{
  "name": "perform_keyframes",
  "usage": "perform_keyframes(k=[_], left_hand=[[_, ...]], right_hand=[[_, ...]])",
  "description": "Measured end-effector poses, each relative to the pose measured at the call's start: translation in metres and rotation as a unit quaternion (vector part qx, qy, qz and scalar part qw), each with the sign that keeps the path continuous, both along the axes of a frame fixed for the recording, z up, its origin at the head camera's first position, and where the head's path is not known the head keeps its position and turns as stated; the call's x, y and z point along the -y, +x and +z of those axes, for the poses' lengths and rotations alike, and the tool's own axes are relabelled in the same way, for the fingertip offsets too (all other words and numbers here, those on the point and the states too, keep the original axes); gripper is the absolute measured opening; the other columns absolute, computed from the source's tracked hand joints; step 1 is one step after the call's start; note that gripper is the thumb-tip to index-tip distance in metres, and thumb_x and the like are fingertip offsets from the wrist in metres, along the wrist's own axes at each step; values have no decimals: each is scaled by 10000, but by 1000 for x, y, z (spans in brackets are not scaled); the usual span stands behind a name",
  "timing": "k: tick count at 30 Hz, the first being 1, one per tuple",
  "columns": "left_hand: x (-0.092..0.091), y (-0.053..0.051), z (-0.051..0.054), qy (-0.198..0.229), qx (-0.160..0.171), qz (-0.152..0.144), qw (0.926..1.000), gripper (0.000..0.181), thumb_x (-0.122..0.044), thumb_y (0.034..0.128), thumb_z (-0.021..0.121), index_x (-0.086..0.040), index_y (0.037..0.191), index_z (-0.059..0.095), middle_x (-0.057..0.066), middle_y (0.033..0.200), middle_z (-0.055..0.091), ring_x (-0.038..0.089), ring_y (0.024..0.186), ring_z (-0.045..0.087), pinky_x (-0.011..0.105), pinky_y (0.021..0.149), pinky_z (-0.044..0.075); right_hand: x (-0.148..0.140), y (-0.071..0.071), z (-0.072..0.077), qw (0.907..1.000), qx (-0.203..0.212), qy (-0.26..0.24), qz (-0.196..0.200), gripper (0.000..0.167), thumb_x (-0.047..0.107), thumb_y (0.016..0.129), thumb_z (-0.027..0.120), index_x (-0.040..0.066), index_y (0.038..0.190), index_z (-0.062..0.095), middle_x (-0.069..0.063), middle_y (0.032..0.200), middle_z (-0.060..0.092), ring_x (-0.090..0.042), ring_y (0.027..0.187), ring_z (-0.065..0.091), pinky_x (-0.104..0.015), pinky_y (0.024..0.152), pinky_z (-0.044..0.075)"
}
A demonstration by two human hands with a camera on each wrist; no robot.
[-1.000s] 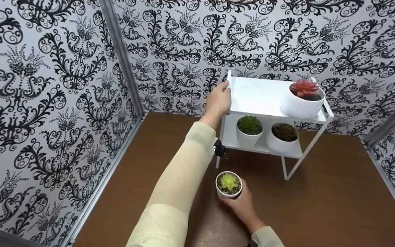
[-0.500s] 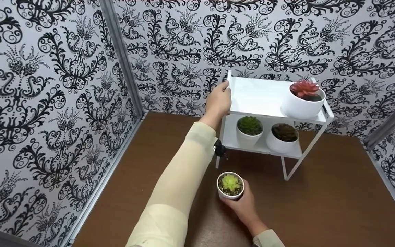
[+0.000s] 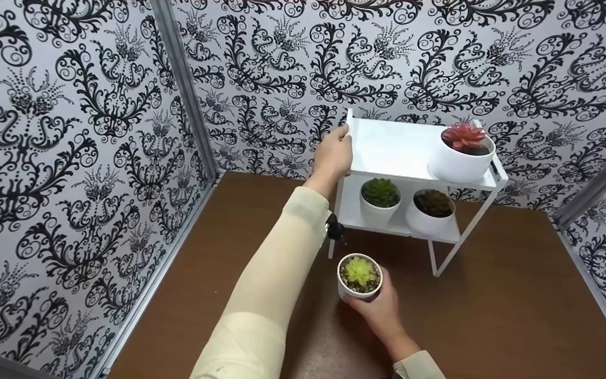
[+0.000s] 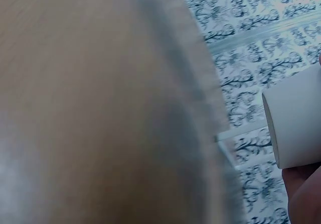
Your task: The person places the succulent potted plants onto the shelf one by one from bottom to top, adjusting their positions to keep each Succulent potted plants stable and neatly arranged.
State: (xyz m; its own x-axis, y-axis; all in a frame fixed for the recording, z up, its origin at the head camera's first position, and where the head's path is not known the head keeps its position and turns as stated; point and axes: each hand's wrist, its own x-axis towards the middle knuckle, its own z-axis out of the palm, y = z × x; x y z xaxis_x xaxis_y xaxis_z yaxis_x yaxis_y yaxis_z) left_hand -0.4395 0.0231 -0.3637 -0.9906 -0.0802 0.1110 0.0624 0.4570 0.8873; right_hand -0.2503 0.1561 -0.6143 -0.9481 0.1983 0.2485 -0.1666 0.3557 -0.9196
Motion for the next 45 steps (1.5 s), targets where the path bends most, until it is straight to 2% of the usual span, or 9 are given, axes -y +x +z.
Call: perform_keyframes(k=[3, 7, 13, 18, 27, 30, 37, 41, 45], left_hand=[[1, 0, 0, 102, 39, -29, 9999, 471, -313, 1150, 389, -287, 1607, 500, 31, 1589, 573, 245, 1003, 675, 279, 575, 569], [1, 0, 1, 215, 122, -104, 9996, 478, -312, 1153, 377, -285, 1618, 482, 39, 1585, 573, 222, 890, 663, 275, 542, 567], [-1, 1, 1, 204, 96, -46, 9997, 474, -302, 1149, 390, -280, 1610, 494, 42, 1583, 576, 221, 941, 667, 265, 555, 565], [-3, 2, 1, 214, 101, 5, 9997, 470, -307, 1147, 391, -294, 1602, 505, 31, 1587, 572, 226, 984, 670, 271, 563, 574], [-2, 0, 1, 249, 60, -65, 9997, 478, -299, 1144, 389, -271, 1608, 499, 49, 1572, 585, 233, 977, 678, 276, 561, 573], [0, 1, -1, 248, 72, -27, 9997, 473, -299, 1145, 391, -281, 1604, 505, 33, 1587, 574, 223, 1009, 662, 270, 576, 559], [1, 1, -2, 168, 48, 13, 9998, 467, -315, 1148, 388, -305, 1598, 512, 39, 1571, 586, 252, 936, 657, 286, 546, 553], [-1, 2, -1, 117, -32, 58, 9999, 466, -313, 1147, 390, -287, 1593, 521, 21, 1576, 588, 236, 1037, 665, 287, 657, 570], [-2, 3, 0, 75, -60, 104, 9999, 466, -304, 1146, 393, -276, 1592, 523, 10, 1584, 582, 234, 1093, 669, 286, 689, 573]], right_hand=[[-1, 1, 15, 10000, -16, 50, -20, 940, 189, 624, 1027, 78, 1441, 575, -91, 1328, 711, -191, 1198, 628, -369, 1078, 512], [-4, 1, 33, 9998, -187, -51, -81, 921, 106, 618, 1003, 63, 1436, 580, -93, 1321, 709, -179, 1190, 619, -310, 1070, 498], [-9, 2, 53, 9977, -619, -225, -129, 892, 70, 616, 1005, 32, 1409, 597, -95, 1280, 722, -68, 1146, 613, -165, 1043, 469], [-11, 6, 74, 9956, -869, -356, -20, 893, 44, 611, 1006, 9, 1402, 594, -105, 1274, 713, -30, 1137, 606, -120, 1025, 464], [-15, 5, 104, 9930, -1087, -442, -101, 912, 24, 629, 1003, -22, 1431, 570, -128, 1326, 678, -37, 1188, 579, -124, 1066, 438], [-16, 1, 113, 9926, -1108, -485, -109, 925, 8, 637, 1000, -33, 1445, 553, -139, 1347, 658, -55, 1208, 564, -127, 1074, 436], [-19, -11, 140, 9909, -1267, -395, -208, 918, 32, 676, 990, -25, 1474, 539, -139, 1406, 644, -66, 1251, 550, -164, 1115, 414], [-20, -17, 156, 9882, -1447, -411, -295, 907, 31, 678, 989, -31, 1466, 544, -138, 1403, 650, -78, 1251, 559, -177, 1120, 422], [-19, -19, 172, 9873, -1497, -401, -352, 883, 57, 700, 986, -28, 1457, 540, -141, 1385, 651, -99, 1239, 560, -199, 1103, 438]])
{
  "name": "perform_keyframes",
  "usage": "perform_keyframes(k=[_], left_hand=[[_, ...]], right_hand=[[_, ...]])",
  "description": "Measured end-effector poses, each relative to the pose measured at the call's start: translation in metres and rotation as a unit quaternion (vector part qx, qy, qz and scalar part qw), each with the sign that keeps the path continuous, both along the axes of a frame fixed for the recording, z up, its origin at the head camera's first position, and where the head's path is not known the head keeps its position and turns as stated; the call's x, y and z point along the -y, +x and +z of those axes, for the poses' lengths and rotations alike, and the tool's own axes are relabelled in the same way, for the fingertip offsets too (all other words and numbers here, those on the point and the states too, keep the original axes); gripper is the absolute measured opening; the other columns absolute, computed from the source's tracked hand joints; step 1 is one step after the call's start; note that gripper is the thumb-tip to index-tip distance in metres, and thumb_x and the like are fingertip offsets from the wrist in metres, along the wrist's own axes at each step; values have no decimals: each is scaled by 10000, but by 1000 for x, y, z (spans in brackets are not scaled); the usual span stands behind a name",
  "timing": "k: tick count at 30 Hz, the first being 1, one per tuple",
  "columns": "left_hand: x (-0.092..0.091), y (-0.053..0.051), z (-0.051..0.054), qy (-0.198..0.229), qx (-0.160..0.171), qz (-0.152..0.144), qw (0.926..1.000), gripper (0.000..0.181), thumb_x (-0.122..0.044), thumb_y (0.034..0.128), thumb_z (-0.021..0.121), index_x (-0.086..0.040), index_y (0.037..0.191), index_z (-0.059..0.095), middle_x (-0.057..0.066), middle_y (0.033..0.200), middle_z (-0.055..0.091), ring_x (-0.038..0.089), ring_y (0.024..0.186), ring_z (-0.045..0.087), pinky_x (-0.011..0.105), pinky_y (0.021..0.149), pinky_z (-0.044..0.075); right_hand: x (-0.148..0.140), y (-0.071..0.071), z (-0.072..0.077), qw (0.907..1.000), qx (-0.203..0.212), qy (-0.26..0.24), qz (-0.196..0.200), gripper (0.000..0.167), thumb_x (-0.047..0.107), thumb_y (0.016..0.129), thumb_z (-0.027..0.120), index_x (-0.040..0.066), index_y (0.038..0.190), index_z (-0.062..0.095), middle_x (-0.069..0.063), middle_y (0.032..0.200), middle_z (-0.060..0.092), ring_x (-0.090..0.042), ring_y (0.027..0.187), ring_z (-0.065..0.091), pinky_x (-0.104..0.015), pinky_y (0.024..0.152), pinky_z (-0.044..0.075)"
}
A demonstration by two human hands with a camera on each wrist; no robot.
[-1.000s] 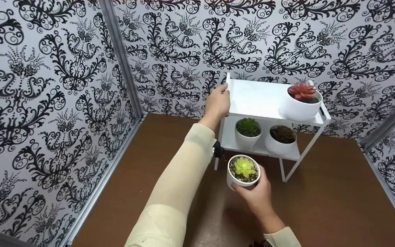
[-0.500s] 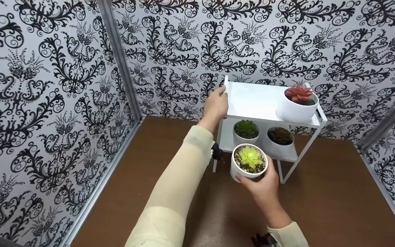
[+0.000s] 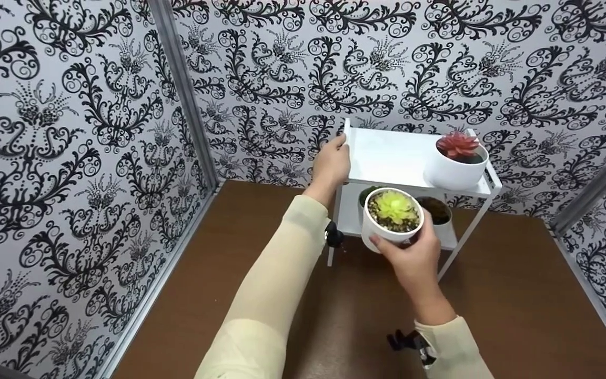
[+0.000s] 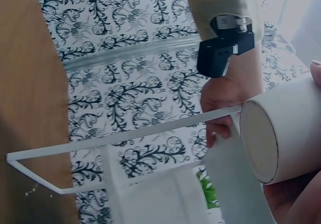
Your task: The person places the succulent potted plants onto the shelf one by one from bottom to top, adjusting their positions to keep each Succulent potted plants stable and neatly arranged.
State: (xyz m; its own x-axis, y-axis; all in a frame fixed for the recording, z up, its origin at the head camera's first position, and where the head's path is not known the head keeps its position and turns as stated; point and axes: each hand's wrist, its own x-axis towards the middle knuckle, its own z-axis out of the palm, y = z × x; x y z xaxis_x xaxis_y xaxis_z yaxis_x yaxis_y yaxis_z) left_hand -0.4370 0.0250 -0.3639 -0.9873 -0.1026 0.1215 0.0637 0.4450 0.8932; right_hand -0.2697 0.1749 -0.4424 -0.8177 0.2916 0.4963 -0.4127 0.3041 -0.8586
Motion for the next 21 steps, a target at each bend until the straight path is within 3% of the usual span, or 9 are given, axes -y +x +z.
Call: perform_keyframes(k=[5, 11, 18, 21], left_hand=[[1, 0, 1, 52, 37, -35, 10000, 470, -302, 1147, 387, -280, 1600, 511, 8, 1608, 556, 245, 1117, 662, 269, 612, 557], [3, 1, 3, 57, -16, -10, 10000, 469, -309, 1148, 388, -268, 1596, 517, -2, 1608, 559, 243, 1204, 648, 279, 682, 576], [2, 0, 1, -19, 28, -29, 10000, 469, -315, 1146, 391, -271, 1595, 518, -13, 1611, 557, 221, 1308, 620, 337, 948, 589], [1, -1, -1, -39, 82, 9, 10000, 464, -320, 1143, 396, -285, 1586, 531, -21, 1599, 569, 213, 1298, 623, 342, 962, 587]], right_hand=[[2, -2, 17, 9999, 37, -52, -84, 887, 81, 739, 970, -11, 1491, 508, -112, 1426, 628, -92, 1279, 546, -232, 1139, 455], [4, -8, 33, 9998, -167, -141, -48, 901, 95, 754, 963, -14, 1512, 490, -99, 1460, 611, -126, 1328, 544, -316, 1208, 453], [7, -24, 42, 9978, -562, -258, -250, 883, 104, 728, 979, -38, 1470, 523, -124, 1403, 629, -140, 1300, 569, -291, 1178, 476], [8, -32, 45, 9963, -665, -97, -534, 917, 162, 701, 1007, -49, 1460, 538, -155, 1392, 649, -185, 1298, 591, -326, 1180, 471]])
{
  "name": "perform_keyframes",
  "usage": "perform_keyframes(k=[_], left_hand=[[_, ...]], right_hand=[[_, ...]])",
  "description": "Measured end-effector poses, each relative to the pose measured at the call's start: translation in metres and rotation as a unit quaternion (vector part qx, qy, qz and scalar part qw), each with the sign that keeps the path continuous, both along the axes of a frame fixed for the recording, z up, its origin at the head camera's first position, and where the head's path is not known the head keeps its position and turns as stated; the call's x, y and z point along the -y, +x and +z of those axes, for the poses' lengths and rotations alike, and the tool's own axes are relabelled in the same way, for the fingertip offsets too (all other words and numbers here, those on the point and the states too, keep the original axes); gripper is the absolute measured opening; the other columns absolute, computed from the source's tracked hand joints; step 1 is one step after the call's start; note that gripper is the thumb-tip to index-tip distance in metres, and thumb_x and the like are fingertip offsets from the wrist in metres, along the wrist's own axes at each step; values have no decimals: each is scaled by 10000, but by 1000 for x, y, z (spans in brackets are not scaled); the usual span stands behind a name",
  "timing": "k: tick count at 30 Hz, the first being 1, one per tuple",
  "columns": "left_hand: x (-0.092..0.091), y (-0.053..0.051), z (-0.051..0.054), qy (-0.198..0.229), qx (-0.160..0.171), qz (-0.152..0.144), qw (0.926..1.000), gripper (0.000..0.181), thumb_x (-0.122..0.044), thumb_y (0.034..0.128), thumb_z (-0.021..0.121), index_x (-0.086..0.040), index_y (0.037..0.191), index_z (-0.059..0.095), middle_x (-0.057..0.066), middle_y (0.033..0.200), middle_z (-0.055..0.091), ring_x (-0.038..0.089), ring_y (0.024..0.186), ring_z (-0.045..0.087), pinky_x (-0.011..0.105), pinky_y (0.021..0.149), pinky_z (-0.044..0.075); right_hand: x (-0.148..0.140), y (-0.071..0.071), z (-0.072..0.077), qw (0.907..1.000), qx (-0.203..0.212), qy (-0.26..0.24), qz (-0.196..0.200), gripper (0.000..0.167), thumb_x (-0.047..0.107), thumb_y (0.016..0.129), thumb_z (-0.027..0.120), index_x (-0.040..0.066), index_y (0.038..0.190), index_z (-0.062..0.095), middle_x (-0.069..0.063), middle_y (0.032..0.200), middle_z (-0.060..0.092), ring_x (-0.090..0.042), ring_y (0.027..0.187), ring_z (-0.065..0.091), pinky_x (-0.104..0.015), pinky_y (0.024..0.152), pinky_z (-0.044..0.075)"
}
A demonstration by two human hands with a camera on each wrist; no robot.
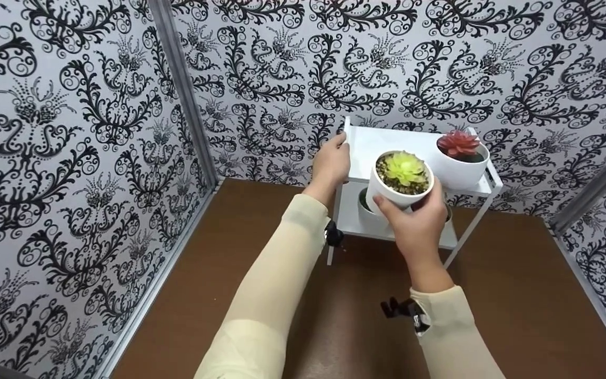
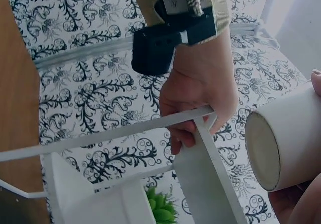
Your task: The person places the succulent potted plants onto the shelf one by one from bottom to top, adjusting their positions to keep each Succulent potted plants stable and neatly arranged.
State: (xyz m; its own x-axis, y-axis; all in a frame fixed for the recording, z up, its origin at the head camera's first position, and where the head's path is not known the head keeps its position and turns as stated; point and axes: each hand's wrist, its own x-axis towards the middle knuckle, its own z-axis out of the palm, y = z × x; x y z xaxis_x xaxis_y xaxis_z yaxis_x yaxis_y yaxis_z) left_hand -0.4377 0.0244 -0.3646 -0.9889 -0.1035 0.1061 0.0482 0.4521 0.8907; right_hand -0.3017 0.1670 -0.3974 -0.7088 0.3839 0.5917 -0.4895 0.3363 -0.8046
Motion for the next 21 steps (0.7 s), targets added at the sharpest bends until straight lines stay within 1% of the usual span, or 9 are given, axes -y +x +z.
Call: perform_keyframes(k=[3, 5, 7, 10, 16, 21], left_hand=[[0, 0, -1, -18, 24, 42, 10000, 460, -320, 1140, 405, -291, 1578, 542, -16, 1587, 581, 223, 1253, 637, 344, 933, 591], [0, 0, -1, -75, 13, 71, 9999, 459, -321, 1138, 406, -293, 1575, 546, -18, 1581, 588, 216, 1250, 637, 332, 964, 572], [1, -1, -1, -72, -1, 63, 10000, 459, -319, 1139, 407, -287, 1576, 546, -12, 1576, 593, 226, 1237, 644, 346, 960, 579], [0, -1, 0, -90, -7, 49, 9999, 458, -313, 1140, 410, -282, 1577, 545, -15, 1578, 591, 218, 1258, 639, 345, 1004, 565], [0, -1, 2, -162, 11, 60, 9999, 453, -310, 1138, 420, -284, 1571, 551, -12, 1586, 584, 228, 1280, 637, 354, 1047, 555], [0, -1, 2, -173, 26, 88, 9998, 449, -311, 1138, 425, -292, 1566, 557, -2, 1587, 583, 243, 1278, 639, 355, 1035, 564]], right_hand=[[1, -7, 4, 9992, 46, 205, -332, 951, 232, 678, 1028, -39, 1455, 550, -175, 1383, 665, -229, 1303, 605, -372, 1197, 454], [2, -12, 6, 9983, 106, 284, -495, 941, 264, 677, 1030, -24, 1439, 560, -166, 1375, 673, -234, 1302, 613, -384, 1194, 459], [3, -17, 10, 9980, 177, 263, -548, 911, 273, 687, 1024, -10, 1423, 567, -148, 1366, 677, -226, 1296, 618, -388, 1184, 470], [5, -23, 12, 9970, 267, 292, -661, 885, 293, 696, 1017, 2, 1407, 577, -139, 1354, 686, -232, 1282, 627, -395, 1163, 484], [7, -36, 14, 9933, 692, 456, -808, 935, 361, 728, 992, 19, 1462, 526, -150, 1420, 652, -275, 1334, 603, -420, 1193, 459], [8, -47, 16, 9913, 874, 507, -841, 970, 422, 751, 969, 37, 1498, 486, -153, 1460, 624, -294, 1351, 586, -444, 1203, 448]])
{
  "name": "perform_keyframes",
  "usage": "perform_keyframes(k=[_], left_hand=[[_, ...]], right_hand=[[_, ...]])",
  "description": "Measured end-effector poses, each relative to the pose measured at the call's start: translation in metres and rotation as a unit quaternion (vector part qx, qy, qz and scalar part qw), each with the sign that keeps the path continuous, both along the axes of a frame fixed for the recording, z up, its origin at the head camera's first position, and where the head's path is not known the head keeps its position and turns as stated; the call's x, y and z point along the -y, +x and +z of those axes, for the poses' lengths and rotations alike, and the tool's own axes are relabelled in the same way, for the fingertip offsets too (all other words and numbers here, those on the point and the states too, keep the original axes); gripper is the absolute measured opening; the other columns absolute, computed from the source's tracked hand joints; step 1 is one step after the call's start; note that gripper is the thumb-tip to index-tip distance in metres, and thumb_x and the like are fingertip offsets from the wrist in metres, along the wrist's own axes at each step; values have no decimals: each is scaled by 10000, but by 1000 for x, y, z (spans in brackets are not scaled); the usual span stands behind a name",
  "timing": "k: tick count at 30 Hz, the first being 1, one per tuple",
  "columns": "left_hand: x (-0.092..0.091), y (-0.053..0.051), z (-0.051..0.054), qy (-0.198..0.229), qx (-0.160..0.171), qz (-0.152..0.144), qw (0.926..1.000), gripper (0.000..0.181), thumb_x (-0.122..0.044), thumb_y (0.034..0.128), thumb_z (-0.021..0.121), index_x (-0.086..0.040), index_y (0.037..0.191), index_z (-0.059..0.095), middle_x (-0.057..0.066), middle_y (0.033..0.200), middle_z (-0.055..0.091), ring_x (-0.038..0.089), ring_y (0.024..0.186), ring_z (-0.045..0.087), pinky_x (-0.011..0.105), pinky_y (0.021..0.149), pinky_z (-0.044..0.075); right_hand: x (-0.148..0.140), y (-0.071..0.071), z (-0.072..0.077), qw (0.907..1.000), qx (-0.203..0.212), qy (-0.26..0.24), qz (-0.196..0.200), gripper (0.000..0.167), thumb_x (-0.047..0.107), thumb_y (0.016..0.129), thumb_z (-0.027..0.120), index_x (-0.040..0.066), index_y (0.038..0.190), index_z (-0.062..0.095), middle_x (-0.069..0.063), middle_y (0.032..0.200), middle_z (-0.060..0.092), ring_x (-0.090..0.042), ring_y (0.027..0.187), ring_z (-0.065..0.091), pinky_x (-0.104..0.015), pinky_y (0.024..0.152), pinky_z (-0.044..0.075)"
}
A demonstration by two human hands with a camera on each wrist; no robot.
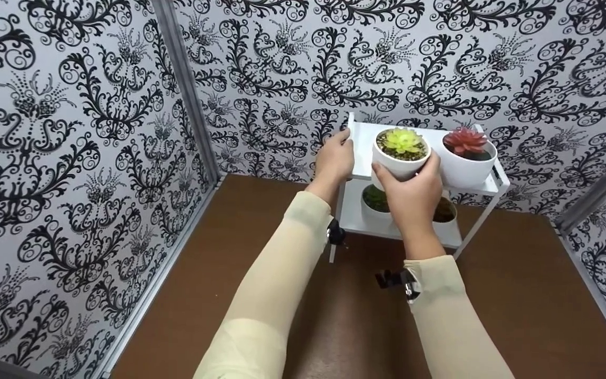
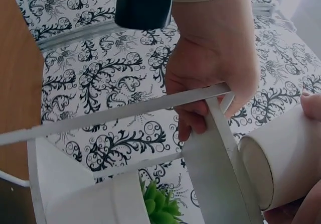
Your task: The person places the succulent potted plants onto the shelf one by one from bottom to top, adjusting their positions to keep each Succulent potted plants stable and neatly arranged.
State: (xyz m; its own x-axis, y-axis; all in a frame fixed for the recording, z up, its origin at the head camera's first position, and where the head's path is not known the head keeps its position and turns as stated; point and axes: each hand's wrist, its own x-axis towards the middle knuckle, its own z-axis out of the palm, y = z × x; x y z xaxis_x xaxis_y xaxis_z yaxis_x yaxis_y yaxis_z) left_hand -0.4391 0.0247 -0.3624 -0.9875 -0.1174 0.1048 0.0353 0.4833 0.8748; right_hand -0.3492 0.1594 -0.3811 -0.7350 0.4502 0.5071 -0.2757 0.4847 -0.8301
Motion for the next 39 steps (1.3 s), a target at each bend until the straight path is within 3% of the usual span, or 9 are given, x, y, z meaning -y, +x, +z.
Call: perform_keyframes(k=[4, 9, 16, 21, 27, 32, 35, 39], left_hand=[[0, 0, 0, 84, -8, -49, 10000, 450, -304, 1135, 430, -283, 1566, 559, 1, 1583, 587, 238, 1295, 635, 353, 1036, 569], [1, -1, -2, 62, -79, -65, 9999, 457, -303, 1137, 415, -266, 1570, 555, -19, 1590, 580, 222, 1392, 596, 365, 1149, 511], [0, 1, -2, 95, -82, -24, 9999, 461, -301, 1131, 424, -252, 1570, 555, -10, 1597, 572, 234, 1416, 578, 375, 1167, 497], [0, 3, 0, 201, -108, 6, 9997, 457, -303, 1131, 429, -250, 1565, 561, -3, 1600, 570, 245, 1428, 570, 393, 1173, 495], [0, 3, 0, 152, -172, 4, 9997, 456, -297, 1128, 431, -249, 1559, 570, -11, 1591, 579, 253, 1432, 568, 400, 1196, 477], [2, 4, 1, 85, -220, -35, 9997, 458, -295, 1133, 423, -233, 1566, 561, -9, 1598, 572, 257, 1444, 557, 402, 1214, 459], [3, 3, 1, 54, -165, -51, 9998, 460, -301, 1137, 410, -248, 1571, 555, -5, 1592, 578, 246, 1404, 584, 375, 1133, 520], [1, 1, -1, 198, -69, -95, 9997, 463, -300, 1135, 406, -262, 1573, 551, 24, 1563, 604, 260, 1233, 657, 344, 812, 631]], right_hand=[[-1, -9, -1, 9999, 14, 102, 8, 955, 437, 756, 964, 44, 1489, 494, -150, 1456, 633, -288, 1337, 599, -448, 1181, 464], [-2, -20, -6, 9995, -7, 311, 8, 958, 421, 771, 961, 29, 1507, 490, -175, 1464, 624, -307, 1346, 597, -460, 1180, 469], [-2, -26, 0, 9967, 637, 490, -76, 978, 450, 793, 944, 23, 1523, 454, -207, 1464, 610, -357, 1352, 583, -501, 1176, 450], [-1, -28, 3, 9942, 883, 588, -155, 991, 470, 790, 942, 24, 1525, 449, -219, 1459, 611, -375, 1353, 580, -512, 1175, 445], [-1, -27, 3, 9947, 811, 614, -140, 1029, 467, 780, 947, 21, 1554, 437, -217, 1496, 591, -380, 1377, 562, -518, 1208, 418], [-2, -19, -1, 9977, 440, 514, -87, 1020, 405, 789, 955, -13, 1560, 434, -227, 1527, 566, -363, 1408, 564, -457, 1235, 438], [0, -7, -7, 9990, 204, 394, -8, 985, 336, 808, 950, -46, 1552, 428, -242, 1522, 558, -346, 1417, 570, -405, 1212, 483], [6, 17, -27, 9991, -59, 353, 224, 947, 241, 823, 939, -57, 1557, 421, -257, 1527, 542, -353, 1440, 553, -390, 1205, 492]])
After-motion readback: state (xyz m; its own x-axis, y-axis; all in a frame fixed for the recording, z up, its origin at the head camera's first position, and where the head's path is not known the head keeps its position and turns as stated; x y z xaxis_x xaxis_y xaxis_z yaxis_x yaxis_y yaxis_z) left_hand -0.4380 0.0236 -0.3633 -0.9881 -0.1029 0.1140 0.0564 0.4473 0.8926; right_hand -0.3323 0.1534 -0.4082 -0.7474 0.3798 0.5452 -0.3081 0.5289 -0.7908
